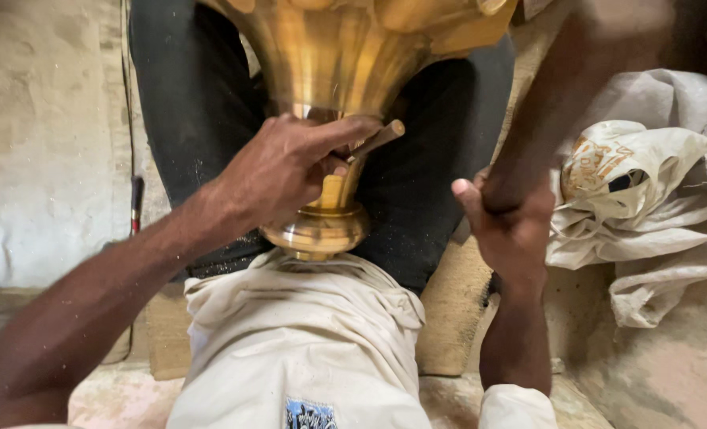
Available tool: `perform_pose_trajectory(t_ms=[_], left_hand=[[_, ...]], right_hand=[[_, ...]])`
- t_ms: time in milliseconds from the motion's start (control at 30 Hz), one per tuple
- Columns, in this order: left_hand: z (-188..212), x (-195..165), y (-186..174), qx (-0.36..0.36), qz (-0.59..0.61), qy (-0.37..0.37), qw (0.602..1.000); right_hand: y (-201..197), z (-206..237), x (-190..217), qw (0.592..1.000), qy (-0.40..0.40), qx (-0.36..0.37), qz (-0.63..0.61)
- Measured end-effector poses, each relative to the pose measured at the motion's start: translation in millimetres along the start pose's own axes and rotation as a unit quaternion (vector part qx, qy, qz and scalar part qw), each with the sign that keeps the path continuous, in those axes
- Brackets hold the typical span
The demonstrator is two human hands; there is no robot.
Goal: The person sits on the floor with a large brass vase held between their legs and hammers a metal punch against the vase's surface using a wooden mallet, repositioning the punch by hand to work different spots on the brass.
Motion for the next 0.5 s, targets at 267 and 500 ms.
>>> perform_pose_trajectory(t_ms=[267,500], left_hand=[[1.9,-1.1,-3.4,-0.019,0.001,0.07,0.997],[5.5,13.3,3.7,0.006,0.03,0.059,0.998]], right_hand=[[0.2,4.8,16.5,0.995,-0.05,0.036,0.075],[1.4,5.3,16.3,1.0,-0.005,-0.007,-0.011]])
Point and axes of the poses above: each hand's wrist, its own z-axis away from the middle knuckle, its own y-axis out of the palm, x = y × z, the point moved 6 cm from there along -z, towards the middle knuckle, and after that the axes turned 7 degrees about -y, right-handed, at the moved point
